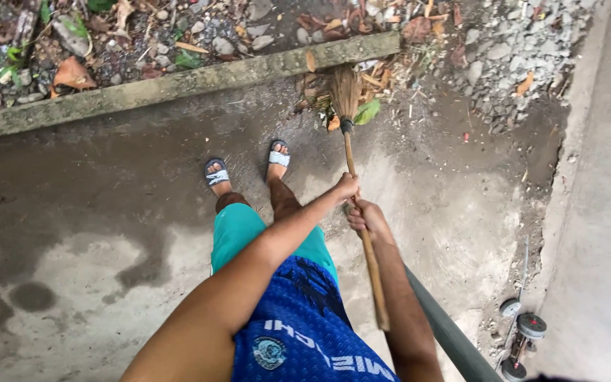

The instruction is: Sweeping dirt and debris on a concrete floor and outdoor area using a broom.

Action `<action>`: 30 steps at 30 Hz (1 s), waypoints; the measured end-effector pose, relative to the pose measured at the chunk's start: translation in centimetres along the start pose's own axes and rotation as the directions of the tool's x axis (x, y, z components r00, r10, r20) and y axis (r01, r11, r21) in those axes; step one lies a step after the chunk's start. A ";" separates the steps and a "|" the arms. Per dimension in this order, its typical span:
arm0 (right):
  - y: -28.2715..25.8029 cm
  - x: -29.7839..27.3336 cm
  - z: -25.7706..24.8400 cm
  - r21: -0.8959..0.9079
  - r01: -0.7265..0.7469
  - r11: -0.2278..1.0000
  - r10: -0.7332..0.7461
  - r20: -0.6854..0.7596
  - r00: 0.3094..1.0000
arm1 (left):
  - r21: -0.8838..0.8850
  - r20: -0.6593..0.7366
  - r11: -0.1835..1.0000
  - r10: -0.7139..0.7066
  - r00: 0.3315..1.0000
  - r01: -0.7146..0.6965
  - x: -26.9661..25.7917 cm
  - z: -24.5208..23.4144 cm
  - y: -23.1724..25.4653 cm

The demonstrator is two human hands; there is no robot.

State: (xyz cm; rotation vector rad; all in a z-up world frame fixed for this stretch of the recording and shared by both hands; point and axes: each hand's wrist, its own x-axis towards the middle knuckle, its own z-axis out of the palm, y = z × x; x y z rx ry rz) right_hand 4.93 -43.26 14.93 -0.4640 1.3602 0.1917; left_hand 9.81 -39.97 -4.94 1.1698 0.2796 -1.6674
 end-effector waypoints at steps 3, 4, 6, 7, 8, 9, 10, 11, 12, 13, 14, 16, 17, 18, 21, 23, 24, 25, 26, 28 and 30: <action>-2.2 -4.9 0.7 0.077 -0.080 0.994 0.061 0.218 0.974 | 0.093 -0.029 0.996 -0.001 1.000 0.004 -2.8 0.8 0.7; -2.5 -6.4 1.4 -0.009 -0.099 0.995 0.099 0.190 0.977 | -0.013 -0.030 0.999 -0.048 0.998 0.048 -4.0 0.1 0.3; -2.4 -8.5 2.7 -0.085 -0.112 0.990 0.124 0.166 0.978 | -0.104 -0.026 0.991 -0.091 0.995 0.088 -6.6 -2.3 -1.3; -2.1 -8.9 3.4 -0.093 -0.213 0.973 0.227 0.187 0.956 | -0.157 -0.010 0.986 -0.065 0.998 0.063 -8.1 -4.2 -2.5; -1.8 -9.4 4.2 -0.105 -0.312 0.944 0.327 0.208 0.922 | -0.211 0.004 0.977 -0.038 0.999 0.038 -9.6 -6.2 -3.6; -0.9 -8.3 4.2 -0.094 -0.308 0.947 0.321 0.214 0.922 | -0.199 0.005 0.979 -0.040 0.999 0.040 -10.6 -7.8 -4.2; 0.0 -7.2 4.4 -0.150 -0.357 0.922 0.386 0.283 0.878 | -0.167 -0.084 0.977 -0.146 0.986 0.131 -11.5 -9.5 -4.8; 0.6 -6.0 4.4 -0.209 -0.397 0.894 0.447 0.342 0.826 | -0.146 -0.173 0.964 -0.245 0.954 0.221 -12.2 -11.0 -5.3; 2.1 -3.4 4.4 -0.200 -0.393 0.898 0.440 0.346 0.829 | -0.135 -0.171 0.965 -0.245 0.954 0.223 -11.9 -12.6 -5.5; 3.6 -0.7 4.2 -0.226 -0.419 0.879 0.475 0.361 0.803 | -0.157 -0.220 0.959 -0.266 0.939 0.235 -11.4 -13.9 -5.8; 5.0 2.0 4.1 -0.253 -0.444 0.860 0.510 0.374 0.775 | -0.179 -0.269 0.953 -0.286 0.920 0.244 -10.9 -15.3 -6.1; 7.7 7.4 2.2 -0.171 -0.471 0.865 0.496 0.423 0.758 | -0.041 -0.143 0.993 -0.113 0.983 0.108 -9.4 -14.9 -4.4; 9.4 10.3 1.6 -0.088 -0.505 0.859 0.481 0.479 0.734 | 0.081 -0.011 0.995 0.052 0.999 -0.050 -9.0 -15.3 -3.6; 9.0 12.0 -1.0 -0.090 -0.506 0.858 0.483 0.479 0.733 | 0.080 -0.012 0.996 0.051 0.999 -0.050 -6.5 -13.3 -2.6; 7.8 13.7 -5.4 0.125 -0.301 0.945 0.224 0.422 0.878 | -0.517 0.044 0.848 -0.109 0.993 0.116 -1.1 -7.8 -1.0; 3.0 10.4 -6.1 0.028 -0.203 0.979 0.198 0.134 0.971 | -0.061 -0.206 0.993 -0.108 0.973 0.097 3.1 -1.7 0.3; 0.7 9.1 -6.0 0.024 -0.199 0.980 0.194 0.131 0.972 | -0.064 -0.201 0.994 -0.104 0.974 0.093 5.6 -0.4 -0.1; -1.0 7.3 -6.1 0.022 -0.088 0.996 0.087 0.060 0.994 | 0.026 -0.090 0.997 -0.071 0.993 0.074 7.6 1.0 -1.0; -2.8 5.4 -6.2 0.011 0.023 1.000 -0.023 -0.011 1.000 | 0.112 0.025 0.993 -0.045 0.999 0.042 9.5 2.5 -2.0; -5.2 3.6 -5.8 0.008 0.070 0.997 -0.070 -0.030 0.997 | 0.241 0.000 0.971 -0.010 1.000 0.010 10.2 5.0 -0.1; -6.5 2.6 -5.1 0.014 0.135 0.991 -0.134 -0.043 0.990 | 0.383 -0.011 0.923 0.039 0.999 -0.032 11.2 6.6 1.2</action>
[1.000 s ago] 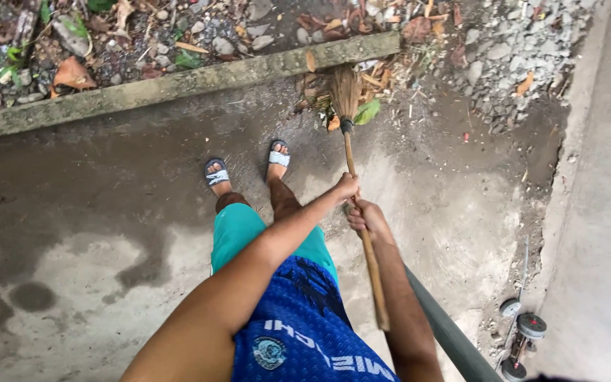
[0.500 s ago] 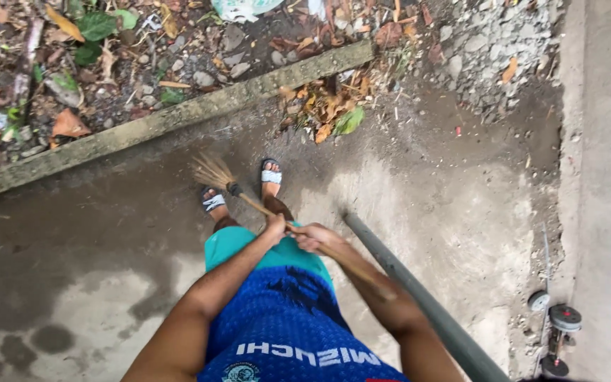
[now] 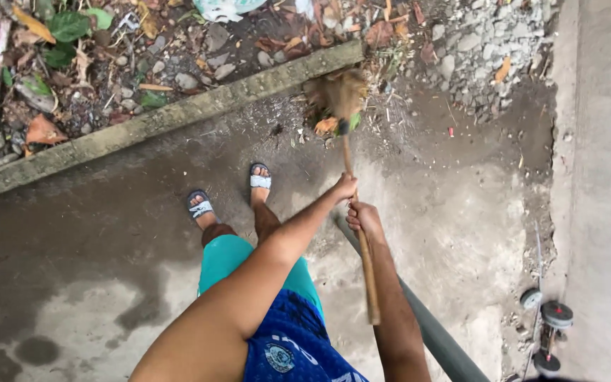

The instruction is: Sweeping dirt and debris on a concrete floor and outdoor area using a broom.

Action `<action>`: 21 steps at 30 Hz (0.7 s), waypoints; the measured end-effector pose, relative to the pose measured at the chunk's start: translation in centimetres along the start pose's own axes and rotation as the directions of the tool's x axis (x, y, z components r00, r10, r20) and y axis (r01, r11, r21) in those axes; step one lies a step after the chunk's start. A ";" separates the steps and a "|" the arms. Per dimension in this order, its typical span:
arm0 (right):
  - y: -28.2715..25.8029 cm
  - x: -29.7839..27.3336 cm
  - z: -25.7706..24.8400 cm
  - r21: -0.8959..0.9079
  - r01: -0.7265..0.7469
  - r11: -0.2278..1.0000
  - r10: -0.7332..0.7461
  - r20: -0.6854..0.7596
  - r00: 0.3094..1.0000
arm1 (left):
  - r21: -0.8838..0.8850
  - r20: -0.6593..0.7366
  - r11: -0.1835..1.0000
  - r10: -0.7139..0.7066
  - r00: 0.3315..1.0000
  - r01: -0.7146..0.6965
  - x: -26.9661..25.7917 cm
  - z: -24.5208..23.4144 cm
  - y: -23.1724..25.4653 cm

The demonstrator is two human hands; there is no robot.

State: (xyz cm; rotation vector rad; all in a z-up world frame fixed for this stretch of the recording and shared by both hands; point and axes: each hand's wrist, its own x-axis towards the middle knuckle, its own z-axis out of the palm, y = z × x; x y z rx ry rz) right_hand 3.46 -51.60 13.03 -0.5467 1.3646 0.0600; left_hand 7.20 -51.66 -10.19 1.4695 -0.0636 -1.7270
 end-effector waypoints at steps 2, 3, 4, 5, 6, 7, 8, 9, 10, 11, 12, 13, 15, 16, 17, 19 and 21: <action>-0.4 -0.8 0.3 0.029 0.057 0.998 -0.053 -0.115 0.992 | 0.055 0.032 0.995 0.078 0.996 -0.080 0.9 1.7 0.4; -1.2 -2.4 0.5 0.038 0.058 0.998 -0.052 -0.122 0.991 | 0.062 0.040 0.995 0.073 0.996 -0.076 -0.6 2.3 2.0; -2.1 -4.1 0.8 0.022 0.063 0.998 -0.060 -0.110 0.992 | 0.058 0.052 0.994 0.095 0.994 -0.098 -2.2 3.0 3.6; -2.7 -5.5 1.6 0.015 0.068 0.998 -0.067 -0.096 0.993 | 0.062 0.063 0.991 0.113 0.992 -0.117 -3.8 2.9 5.2; -2.3 -6.6 1.1 0.033 0.069 0.997 -0.065 -0.099 0.993 | 0.078 0.070 0.991 0.105 0.992 -0.110 -4.5 3.0 4.7; -2.3 -7.7 0.5 0.105 0.069 0.992 -0.067 -0.024 0.997 | 0.051 0.077 0.994 0.089 0.993 -0.093 -4.8 3.2 4.7; -2.3 -8.7 -0.1 0.176 0.065 0.982 -0.075 0.050 0.996 | 0.023 0.084 0.997 0.072 0.994 -0.074 -5.0 3.5 4.6; -2.0 -9.5 -0.2 0.194 0.074 0.978 -0.085 0.048 0.995 | 0.042 0.092 0.996 0.072 0.993 -0.076 -5.5 3.0 3.4; -1.7 -10.2 -0.2 0.447 -0.068 0.892 -0.004 0.159 0.987 | 0.013 0.190 0.998 0.054 0.980 -0.058 -6.0 2.3 2.2; -1.4 -11.0 -0.2 0.648 -0.220 0.729 0.033 0.288 0.957 | -0.010 0.290 0.999 0.041 0.956 -0.039 -6.4 1.6 1.2; 0.3 -10.3 -1.1 0.664 -0.208 0.718 0.013 0.286 0.958 | 0.012 0.301 0.999 0.039 0.953 -0.045 -8.1 0.8 0.7; 1.9 -9.5 -1.8 0.722 -0.292 0.627 0.019 0.360 0.933 | 0.053 0.321 0.999 -0.004 0.947 -0.014 -9.7 -0.1 0.2; 4.0 -9.6 -1.8 0.776 -0.366 0.513 -0.009 0.432 0.902 | 0.120 0.348 0.993 -0.056 0.936 0.015 -12.9 -1.9 -0.4; 4.5 -10.4 -1.1 0.727 -0.318 0.609 0.001 0.401 0.916 | 0.197 0.363 0.980 -0.110 0.925 0.039 -14.4 -2.8 -0.6; 5.0 -11.1 -0.4 0.663 -0.274 0.696 0.016 0.367 0.930 | 0.268 0.371 0.961 -0.167 0.914 0.067 -16.0 -3.7 -0.9; 10.7 -8.3 -3.7 0.728 -0.331 0.600 -0.031 0.435 0.900 | 0.396 0.422 0.918 -0.190 0.887 0.009 -20.1 -5.3 1.9; 15.0 -6.5 -5.1 0.774 -0.390 0.499 -0.084 0.491 0.867 | 0.505 0.471 0.861 -0.221 0.854 -0.056 -24.4 -6.6 6.4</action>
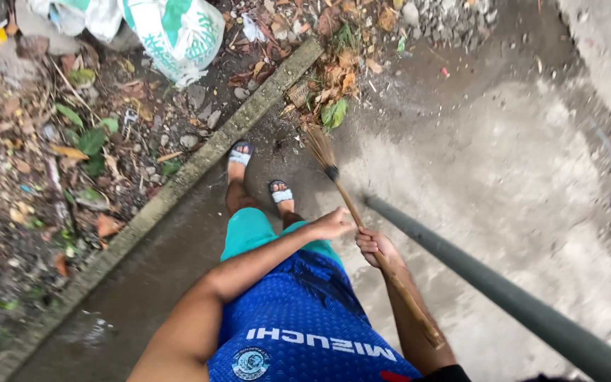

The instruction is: Sweeping dirt and debris on a concrete floor and outdoor area using a broom.

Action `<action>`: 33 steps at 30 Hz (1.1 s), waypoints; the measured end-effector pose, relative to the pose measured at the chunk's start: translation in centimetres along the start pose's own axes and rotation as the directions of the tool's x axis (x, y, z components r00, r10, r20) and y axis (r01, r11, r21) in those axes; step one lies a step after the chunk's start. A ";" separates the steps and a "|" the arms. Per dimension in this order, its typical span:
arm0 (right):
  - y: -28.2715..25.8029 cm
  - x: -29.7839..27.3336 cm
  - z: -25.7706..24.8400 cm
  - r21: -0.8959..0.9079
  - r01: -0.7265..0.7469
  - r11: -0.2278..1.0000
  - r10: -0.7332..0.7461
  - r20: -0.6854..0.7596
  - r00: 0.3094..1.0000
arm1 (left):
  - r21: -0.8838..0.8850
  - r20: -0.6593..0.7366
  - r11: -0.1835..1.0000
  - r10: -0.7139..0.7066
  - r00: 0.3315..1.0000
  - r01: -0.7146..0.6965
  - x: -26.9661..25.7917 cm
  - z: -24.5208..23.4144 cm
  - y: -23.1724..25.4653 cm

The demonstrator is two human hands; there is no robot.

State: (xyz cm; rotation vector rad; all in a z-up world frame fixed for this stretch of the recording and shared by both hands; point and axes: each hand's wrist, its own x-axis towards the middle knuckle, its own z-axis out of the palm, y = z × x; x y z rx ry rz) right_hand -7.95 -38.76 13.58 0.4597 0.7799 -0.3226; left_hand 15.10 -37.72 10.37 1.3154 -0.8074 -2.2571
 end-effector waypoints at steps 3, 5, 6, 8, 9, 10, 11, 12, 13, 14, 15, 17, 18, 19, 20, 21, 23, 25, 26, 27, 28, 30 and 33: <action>3.3 1.0 -9.2 0.171 0.011 0.985 0.011 -0.127 0.992 | 0.196 0.211 0.833 0.480 0.851 -0.518 -8.0 -2.4 7.9; 0.4 9.8 -16.9 -0.263 0.203 0.943 -0.200 0.038 0.979 | 0.007 0.392 0.754 0.602 0.696 -0.656 -12.5 -4.5 13.9; 3.0 9.0 -13.4 -0.247 0.216 0.945 -0.213 0.041 0.976 | 0.008 0.410 0.760 0.590 0.695 -0.650 -14.0 -5.6 15.4; 3.2 12.7 -3.7 -0.225 0.238 0.945 -0.240 0.020 0.971 | 0.131 0.450 0.442 0.771 0.451 -0.887 -16.3 -7.8 18.9; 2.1 15.3 -0.1 -0.222 0.248 0.943 -0.252 0.008 0.968 | 0.123 0.457 0.439 0.771 0.444 -0.890 -15.2 -9.3 18.0; 0.8 18.2 3.6 -0.220 0.251 0.943 -0.257 0.001 0.966 | 0.070 0.307 0.514 0.804 0.509 -0.855 -14.1 -11.0 16.9; -0.7 21.1 7.4 -0.218 0.254 0.942 -0.262 -0.006 0.965 | 0.004 0.152 0.578 0.806 0.572 -0.816 -12.9 -12.6 15.8; -2.5 24.1 10.3 -0.211 0.254 0.944 -0.263 -0.017 0.965 | 0.005 0.155 0.581 0.803 0.575 -0.814 -12.2 -14.4 16.1; -4.3 27.0 13.1 -0.204 0.254 0.945 -0.265 -0.027 0.964 | 0.030 0.136 0.658 0.743 0.655 -0.753 -11.3 -16.1 16.3; -5.7 29.8 15.6 -0.193 0.253 0.948 -0.265 -0.043 0.963 | 0.050 0.117 0.732 0.672 0.732 -0.680 -10.5 -17.6 16.2; -8.0 32.3 10.9 -0.181 0.251 0.951 -0.265 -0.059 0.962 | 0.046 0.121 0.738 0.664 0.738 -0.673 -10.3 -18.7 17.5; -15.3 42.1 8.0 -0.157 0.257 0.953 -0.272 -0.079 0.959 | 0.283 0.161 0.665 0.677 0.718 -0.691 -9.6 -20.6 20.2; -15.5 41.2 11.3 -0.141 0.263 0.954 -0.276 -0.080 0.958 | 0.284 0.174 0.670 0.667 0.724 -0.686 -9.4 -21.3 21.1; -15.7 40.3 14.6 -0.184 0.315 0.931 -0.343 -0.147 0.928 | 0.306 0.188 0.633 0.692 0.697 -0.711 -9.2 -21.8 22.1; -16.0 38.9 17.7 -0.232 0.363 0.902 -0.412 -0.214 0.886 | 0.322 0.205 0.593 0.717 0.666 -0.738 -9.1 -22.0 23.0; -17.2 39.0 17.0 -0.219 0.372 0.902 -0.417 -0.219 0.882 | 0.317 0.219 0.597 0.710 0.669 -0.737 -9.2 -21.9 23.9; -18.9 38.7 15.1 -0.259 0.364 0.895 -0.414 -0.173 0.894 | 0.396 0.301 0.493 0.727 0.617 -0.775 -9.6 -21.4 25.5; -18.1 36.6 13.6 -0.217 0.404 0.889 -0.432 -0.101 0.896 | 0.411 0.442 0.425 0.681 0.584 -0.807 -9.9 -19.8 25.4; -18.1 35.3 13.0 -0.195 0.430 0.882 -0.442 -0.019 0.897 | 0.422 0.556 0.344 0.632 0.539 -0.839 -9.9 -18.8 25.5; -16.1 31.9 15.6 -0.189 0.439 0.878 -0.451 -0.024 0.892 | 0.413 0.565 0.345 0.629 0.534 -0.843 -10.8 -17.5 25.4; -13.8 28.8 18.3 -0.339 0.453 0.824 -0.521 -0.142 0.841 | 0.361 0.654 0.347 0.568 0.501 -0.865 -11.9 -16.5 25.1; -9.7 23.3 21.8 -0.479 0.439 0.760 -0.598 -0.252 0.760 | 0.299 0.740 0.357 0.499 0.451 -0.885 -13.8 -14.5 24.8; -3.8 17.5 22.6 -0.458 0.410 0.788 -0.547 -0.217 0.808 | 0.141 0.883 0.377 0.370 0.289 -0.915 -16.3 -11.5 24.4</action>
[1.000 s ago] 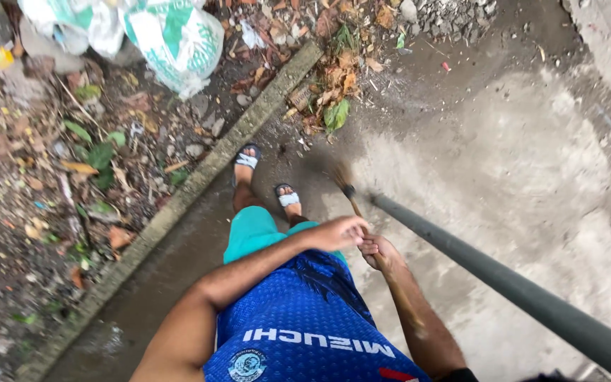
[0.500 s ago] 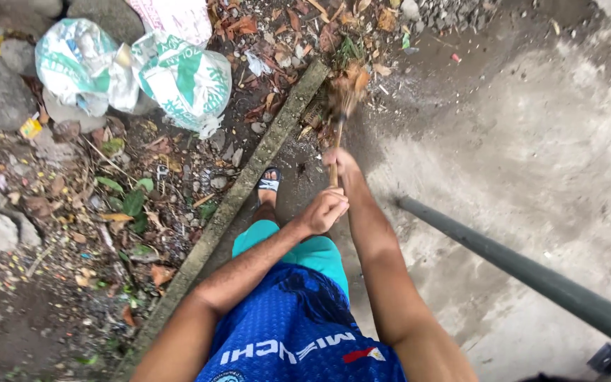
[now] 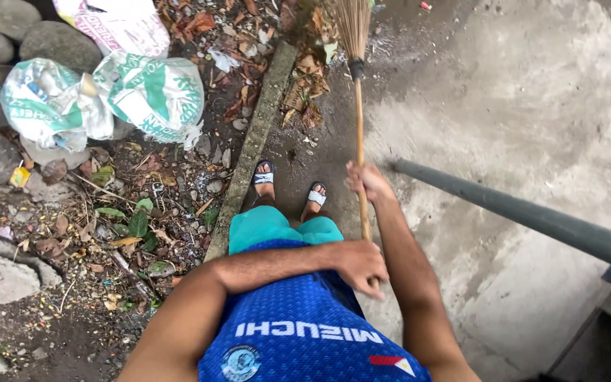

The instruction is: Sweeping dirt and debris on a concrete floor and outdoor area using a broom.

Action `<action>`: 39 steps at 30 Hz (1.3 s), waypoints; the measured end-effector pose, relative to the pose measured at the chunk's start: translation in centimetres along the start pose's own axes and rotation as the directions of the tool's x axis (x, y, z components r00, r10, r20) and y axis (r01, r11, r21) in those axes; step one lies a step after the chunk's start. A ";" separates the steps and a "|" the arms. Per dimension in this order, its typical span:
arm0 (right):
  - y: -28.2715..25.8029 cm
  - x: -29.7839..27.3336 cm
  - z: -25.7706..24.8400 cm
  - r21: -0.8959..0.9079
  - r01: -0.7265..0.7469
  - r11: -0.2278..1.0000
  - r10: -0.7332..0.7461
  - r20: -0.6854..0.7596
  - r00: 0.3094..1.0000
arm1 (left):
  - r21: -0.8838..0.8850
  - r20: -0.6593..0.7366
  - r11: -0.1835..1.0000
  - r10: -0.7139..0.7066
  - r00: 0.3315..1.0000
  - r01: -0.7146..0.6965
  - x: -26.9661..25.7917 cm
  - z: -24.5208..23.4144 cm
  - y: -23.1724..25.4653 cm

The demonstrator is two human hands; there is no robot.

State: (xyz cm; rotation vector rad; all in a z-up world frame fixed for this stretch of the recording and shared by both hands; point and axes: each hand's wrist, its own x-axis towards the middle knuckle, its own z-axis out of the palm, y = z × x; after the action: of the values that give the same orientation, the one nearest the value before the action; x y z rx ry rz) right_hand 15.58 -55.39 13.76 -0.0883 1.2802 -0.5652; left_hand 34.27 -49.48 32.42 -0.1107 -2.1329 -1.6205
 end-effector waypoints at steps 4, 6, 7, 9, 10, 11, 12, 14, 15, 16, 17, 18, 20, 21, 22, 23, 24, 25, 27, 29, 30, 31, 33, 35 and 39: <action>3.8 -5.8 -1.5 0.052 -0.057 0.997 0.058 -0.024 0.998 | -0.071 0.170 0.997 0.049 0.984 -0.038 1.8 0.5 3.0; 6.4 -6.9 -3.0 0.069 -0.116 0.991 0.119 -0.040 0.992 | -0.115 0.207 0.993 0.052 0.977 -0.029 2.0 0.6 3.5; 8.1 -6.6 -4.0 0.193 -0.201 0.960 0.211 -0.032 0.977 | -0.153 0.215 0.988 0.008 0.977 0.025 1.9 1.0 3.1; 15.2 -5.8 -9.2 0.318 -0.285 0.904 0.306 -0.017 0.952 | -0.199 0.224 0.977 -0.035 0.974 0.081 1.2 2.0 1.6; 19.3 -3.8 -12.8 0.420 -0.406 0.811 0.392 0.124 0.912 | -0.393 0.163 0.913 -0.051 0.985 0.112 0.8 2.4 0.4; 21.5 1.1 -16.1 0.494 -0.523 0.695 0.449 0.270 0.852 | -0.570 0.103 0.812 -0.077 0.992 0.123 0.7 2.7 -0.8; 21.3 -2.1 -15.1 0.495 -0.524 0.693 0.453 0.266 0.851 | -0.575 0.100 0.809 -0.076 0.992 0.120 -0.1 2.7 -2.7; 17.1 -2.9 -11.3 0.496 -0.537 0.683 0.441 0.306 0.844 | -0.386 -0.175 0.920 0.006 0.984 -0.075 -1.5 3.0 -6.6; 16.2 -2.7 -10.6 0.493 -0.545 0.679 0.434 0.330 0.839 | -0.383 -0.180 0.921 0.005 0.984 -0.075 -2.2 2.6 -7.8; 15.2 -2.4 -9.8 0.490 -0.552 0.674 0.426 0.353 0.833 | -0.438 -0.183 0.897 -0.152 0.971 0.058 -2.8 2.2 -9.1; 14.2 -2.1 -9.0 0.488 -0.562 0.668 0.420 0.377 0.826 | -0.495 -0.175 0.848 -0.308 0.935 0.186 -3.4 1.9 -10.3; 13.0 -1.8 -8.0 0.485 -0.573 0.661 0.414 0.401 0.817 | -0.496 -0.180 0.848 -0.312 0.933 0.187 -3.9 0.5 -11.1; 10.9 -0.6 -5.9 0.479 -0.591 0.649 0.398 0.449 0.800 | 0.132 -0.555 0.985 -0.018 0.832 0.110 -5.2 -2.2 -12.8; 9.6 0.4 -4.5 0.476 -0.599 0.644 0.384 0.476 0.791 | 0.137 -0.554 0.984 -0.019 0.832 0.114 -5.6 -3.4 -13.7; 8.4 1.5 -3.0 0.473 -0.606 0.639 0.370 0.502 0.782 | 0.142 -0.618 0.980 -0.024 0.786 0.142 -6.0 -4.7 -14.7; 7.2 2.7 -1.4 0.472 -0.613 0.634 0.353 0.528 0.772 | 0.145 -0.675 0.975 -0.027 0.737 0.168 -6.4 -6.0 -15.7; 6.0 4.4 0.3 0.471 -0.619 0.628 0.336 0.554 0.762 | 0.149 -0.673 0.974 -0.027 0.740 0.171 -6.7 -6.7 -16.1; 4.5 5.7 1.7 0.470 -0.627 0.622 0.324 0.575 0.752 | 0.111 -0.684 0.975 -0.067 0.726 0.194 -6.6 -7.4 -16.4; 2.0 8.9 4.3 0.467 -0.644 0.606 0.301 0.615 0.729 | 0.069 -0.696 0.973 -0.112 0.709 0.221 -6.2 -8.5 -16.5; -0.1 12.4 6.5 0.462 -0.663 0.589 0.279 0.654 0.703 | 0.278 -0.715 0.934 0.045 0.698 0.225 -5.5 -9.3 -15.9; -0.2 13.8 5.6 0.458 -0.673 0.582 0.267 0.673 0.689 | 0.277 -0.717 0.933 0.042 0.696 0.229 -5.2 -9.5 -15.8; -0.4 15.2 4.7 0.457 -0.679 0.575 0.251 0.691 0.678 | 0.307 -0.707 0.924 0.059 0.705 0.230 -4.8 -9.8 -15.8; 1.3 18.4 -0.2 0.454 -0.691 0.562 0.220 0.724 0.654 | 0.335 -0.697 0.913 0.075 0.713 0.231 -3.6 -10.0 -15.7; 2.0 24.4 -4.2 0.446 -0.704 0.553 0.190 0.755 0.627 | 0.308 -0.647 0.921 0.019 0.762 0.239 -2.1 -10.0 -15.4; -7.5 17.7 0.7 0.405 -0.659 0.633 0.363 0.597 0.716 | 0.426 -0.625 0.878 0.112 0.773 0.217 1.1 -10.5 -14.7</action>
State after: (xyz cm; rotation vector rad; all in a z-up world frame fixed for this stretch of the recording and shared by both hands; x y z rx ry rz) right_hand 16.67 -69.96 1.17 0.6509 0.5450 -0.3670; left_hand 31.67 -63.98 21.83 0.5891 -1.9021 -0.8984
